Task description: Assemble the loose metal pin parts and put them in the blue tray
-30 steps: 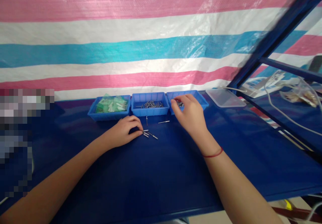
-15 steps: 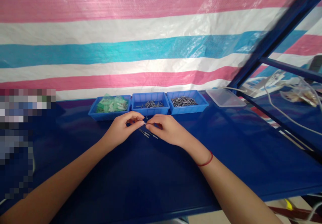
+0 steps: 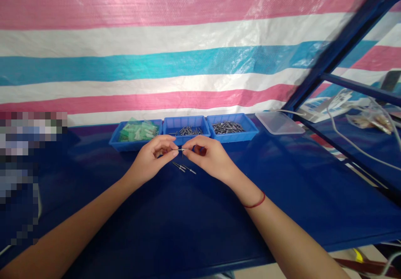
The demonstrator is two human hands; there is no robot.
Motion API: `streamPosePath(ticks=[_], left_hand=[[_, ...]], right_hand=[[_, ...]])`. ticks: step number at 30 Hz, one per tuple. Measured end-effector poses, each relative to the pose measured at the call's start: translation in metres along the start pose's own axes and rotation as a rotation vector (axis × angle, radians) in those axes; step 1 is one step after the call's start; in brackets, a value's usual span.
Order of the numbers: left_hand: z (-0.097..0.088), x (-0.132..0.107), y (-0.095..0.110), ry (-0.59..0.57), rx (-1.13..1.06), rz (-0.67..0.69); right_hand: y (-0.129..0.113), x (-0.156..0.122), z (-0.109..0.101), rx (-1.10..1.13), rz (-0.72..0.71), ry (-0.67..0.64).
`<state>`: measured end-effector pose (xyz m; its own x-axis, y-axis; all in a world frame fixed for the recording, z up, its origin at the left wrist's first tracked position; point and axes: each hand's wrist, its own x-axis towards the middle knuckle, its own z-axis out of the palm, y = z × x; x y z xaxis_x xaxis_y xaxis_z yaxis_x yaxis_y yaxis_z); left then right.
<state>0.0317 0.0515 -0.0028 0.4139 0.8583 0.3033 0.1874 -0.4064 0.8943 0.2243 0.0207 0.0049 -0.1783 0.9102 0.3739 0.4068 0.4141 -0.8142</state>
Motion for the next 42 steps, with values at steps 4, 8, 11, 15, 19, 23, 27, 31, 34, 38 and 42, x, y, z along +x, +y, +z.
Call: streamPosePath(ticks=[4,8,11,15,19,23,27,31,34,38,42], left_hand=[[0.001,-0.001,-0.004,-0.068,0.026,0.000],[-0.004,-0.001,-0.002,-0.244,0.224,0.041],[-0.012,0.000,0.001,-0.352,0.467,0.144],[-0.019,0.001,-0.001,-0.453,0.637,0.244],[-0.018,0.002,-0.009,-0.465,0.652,0.271],[-0.015,0.002,-0.014,-0.460,0.630,0.262],[-0.014,0.003,-0.012,-0.404,0.641,0.237],[-0.013,0.004,-0.004,-0.279,0.546,0.229],[-0.011,0.004,0.005,-0.185,0.459,0.197],[-0.008,0.002,0.011,-0.092,0.375,0.166],[-0.005,0.000,0.013,-0.048,0.282,0.147]], right_hand=[[-0.011,-0.002,0.000,-0.044,-0.056,0.042],[-0.013,-0.001,-0.001,-0.157,-0.117,0.045],[0.001,0.004,-0.015,-0.223,-0.056,0.217],[0.037,0.011,-0.054,-0.289,0.119,0.561],[0.064,0.012,-0.088,-0.515,0.208,0.704],[0.055,0.011,-0.087,-0.677,0.173,0.747],[0.025,0.009,-0.057,-0.420,0.105,0.471],[0.006,0.005,-0.026,-0.182,0.065,0.003],[0.002,0.003,-0.012,-0.138,0.038,-0.225],[0.004,0.001,-0.005,-0.037,0.059,-0.265],[0.002,0.000,-0.003,0.061,0.083,-0.318]])
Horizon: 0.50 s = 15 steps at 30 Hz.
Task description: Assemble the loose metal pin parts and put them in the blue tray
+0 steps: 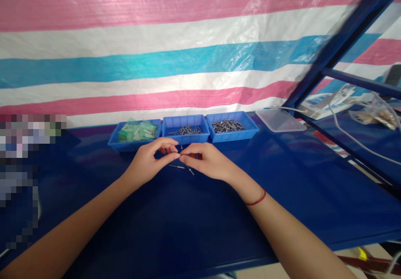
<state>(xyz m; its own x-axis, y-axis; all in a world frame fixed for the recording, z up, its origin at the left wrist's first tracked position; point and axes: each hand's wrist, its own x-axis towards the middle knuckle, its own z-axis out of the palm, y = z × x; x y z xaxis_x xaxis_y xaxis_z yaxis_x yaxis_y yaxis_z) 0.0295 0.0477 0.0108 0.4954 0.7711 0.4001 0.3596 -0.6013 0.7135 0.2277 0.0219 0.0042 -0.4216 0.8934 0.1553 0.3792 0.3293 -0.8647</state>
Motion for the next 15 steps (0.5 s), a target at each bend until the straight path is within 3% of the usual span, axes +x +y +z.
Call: streamPosePath(ticks=[4,15], left_hand=[[0.0009,-0.0001,0.0012,0.021,-0.064,-0.015],[0.0022,0.0000,-0.0033,0.013,-0.026,0.019]], right_hand=[[-0.0015,0.0005,0.0036,0.068,0.008,0.012],[-0.0073,-0.0001,0.0051,0.111,-0.012,0.298]])
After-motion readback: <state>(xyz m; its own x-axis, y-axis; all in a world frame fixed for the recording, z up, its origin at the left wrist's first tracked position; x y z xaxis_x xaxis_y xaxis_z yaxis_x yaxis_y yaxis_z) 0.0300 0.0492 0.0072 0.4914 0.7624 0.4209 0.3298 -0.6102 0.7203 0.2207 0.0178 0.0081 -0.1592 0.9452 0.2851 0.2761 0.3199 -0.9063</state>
